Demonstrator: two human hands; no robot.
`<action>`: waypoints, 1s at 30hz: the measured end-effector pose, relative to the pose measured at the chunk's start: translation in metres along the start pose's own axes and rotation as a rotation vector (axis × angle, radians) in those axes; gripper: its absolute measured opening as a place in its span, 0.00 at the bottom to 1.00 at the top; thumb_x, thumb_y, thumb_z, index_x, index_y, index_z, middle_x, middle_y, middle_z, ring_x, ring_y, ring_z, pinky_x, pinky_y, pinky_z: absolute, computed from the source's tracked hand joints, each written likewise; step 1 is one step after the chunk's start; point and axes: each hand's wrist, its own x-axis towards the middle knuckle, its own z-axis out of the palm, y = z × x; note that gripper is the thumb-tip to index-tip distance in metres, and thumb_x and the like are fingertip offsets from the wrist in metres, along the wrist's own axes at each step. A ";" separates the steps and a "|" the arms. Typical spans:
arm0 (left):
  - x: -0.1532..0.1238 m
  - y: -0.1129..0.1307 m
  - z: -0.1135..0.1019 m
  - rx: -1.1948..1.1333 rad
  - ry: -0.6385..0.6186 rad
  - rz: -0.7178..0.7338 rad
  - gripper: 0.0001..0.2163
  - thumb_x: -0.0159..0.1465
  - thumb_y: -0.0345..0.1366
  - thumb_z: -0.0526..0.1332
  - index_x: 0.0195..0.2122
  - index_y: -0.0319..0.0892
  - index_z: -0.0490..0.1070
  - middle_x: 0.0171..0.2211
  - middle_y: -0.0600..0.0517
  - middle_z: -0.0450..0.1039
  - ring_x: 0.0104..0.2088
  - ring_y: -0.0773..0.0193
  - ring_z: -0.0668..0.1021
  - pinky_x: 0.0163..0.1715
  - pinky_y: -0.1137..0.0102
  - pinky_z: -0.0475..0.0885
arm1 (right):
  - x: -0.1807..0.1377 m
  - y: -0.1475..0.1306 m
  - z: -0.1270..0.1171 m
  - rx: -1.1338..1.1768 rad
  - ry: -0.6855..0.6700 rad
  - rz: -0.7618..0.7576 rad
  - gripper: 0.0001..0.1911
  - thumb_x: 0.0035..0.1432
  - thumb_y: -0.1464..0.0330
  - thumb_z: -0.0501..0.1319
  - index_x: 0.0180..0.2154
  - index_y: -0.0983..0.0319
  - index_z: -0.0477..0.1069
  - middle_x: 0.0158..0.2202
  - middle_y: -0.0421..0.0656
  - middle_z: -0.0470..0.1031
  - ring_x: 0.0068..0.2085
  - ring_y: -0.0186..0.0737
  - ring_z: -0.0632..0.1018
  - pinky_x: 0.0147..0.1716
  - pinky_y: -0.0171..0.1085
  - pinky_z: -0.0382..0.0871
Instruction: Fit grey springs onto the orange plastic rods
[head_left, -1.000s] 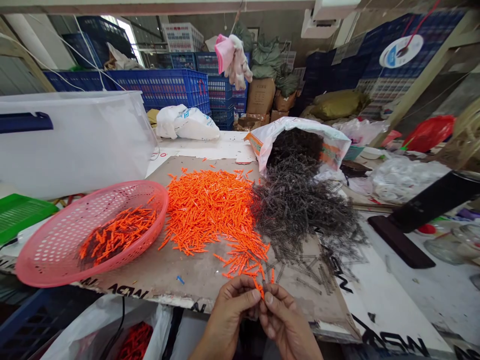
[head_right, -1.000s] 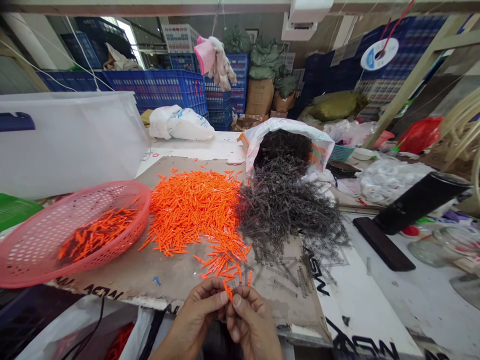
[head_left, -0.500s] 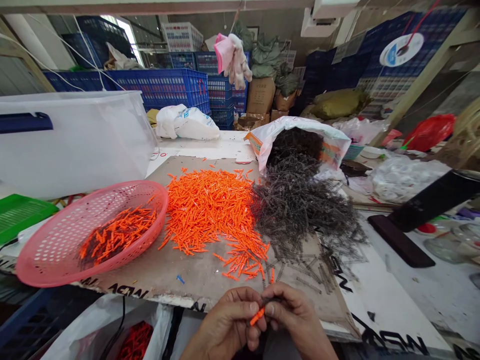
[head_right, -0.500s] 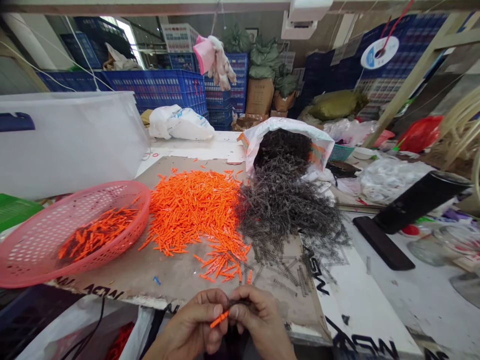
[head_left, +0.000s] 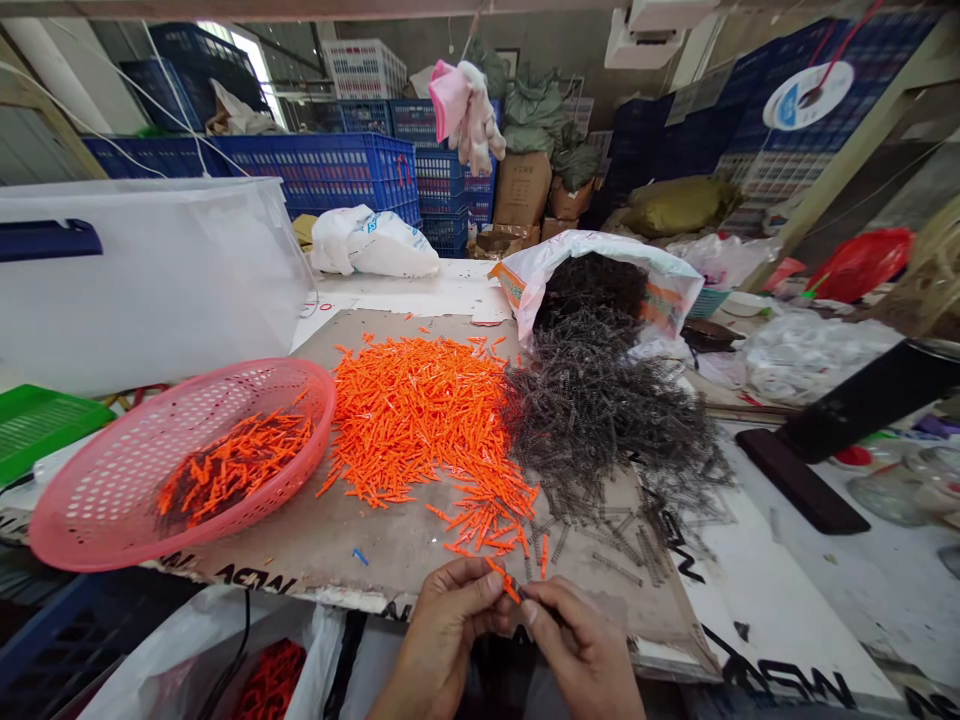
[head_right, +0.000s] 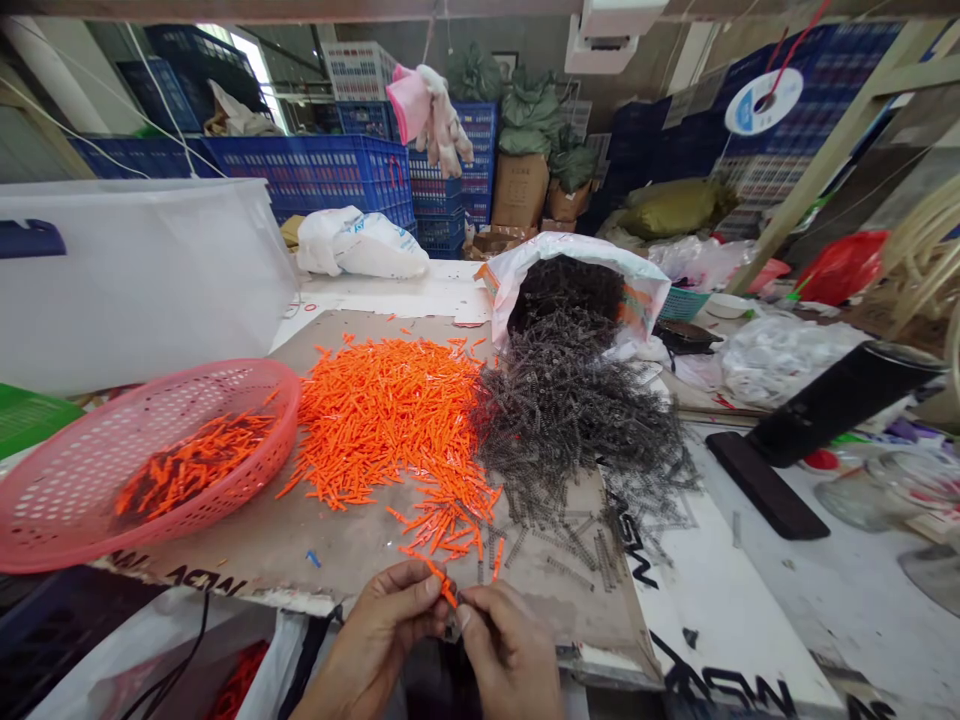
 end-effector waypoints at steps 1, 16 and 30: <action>0.000 -0.001 0.000 0.006 0.010 0.006 0.10 0.46 0.34 0.76 0.24 0.36 0.78 0.19 0.50 0.76 0.21 0.67 0.75 0.25 0.72 0.72 | 0.000 0.000 0.002 -0.015 0.026 -0.012 0.10 0.61 0.63 0.60 0.34 0.57 0.79 0.30 0.42 0.78 0.32 0.39 0.79 0.31 0.29 0.71; 0.002 -0.010 0.000 0.203 0.072 0.200 0.11 0.46 0.39 0.75 0.24 0.38 0.78 0.18 0.54 0.73 0.21 0.69 0.72 0.24 0.75 0.68 | -0.008 0.008 0.011 -0.269 0.123 -0.219 0.09 0.64 0.68 0.56 0.36 0.59 0.74 0.28 0.41 0.75 0.29 0.36 0.77 0.31 0.32 0.67; 0.007 -0.016 -0.003 0.209 0.087 0.242 0.13 0.46 0.41 0.75 0.24 0.38 0.78 0.17 0.54 0.73 0.20 0.69 0.71 0.24 0.75 0.68 | -0.011 0.016 0.013 -0.400 0.175 -0.268 0.11 0.65 0.68 0.54 0.36 0.60 0.74 0.26 0.42 0.75 0.28 0.37 0.77 0.29 0.33 0.67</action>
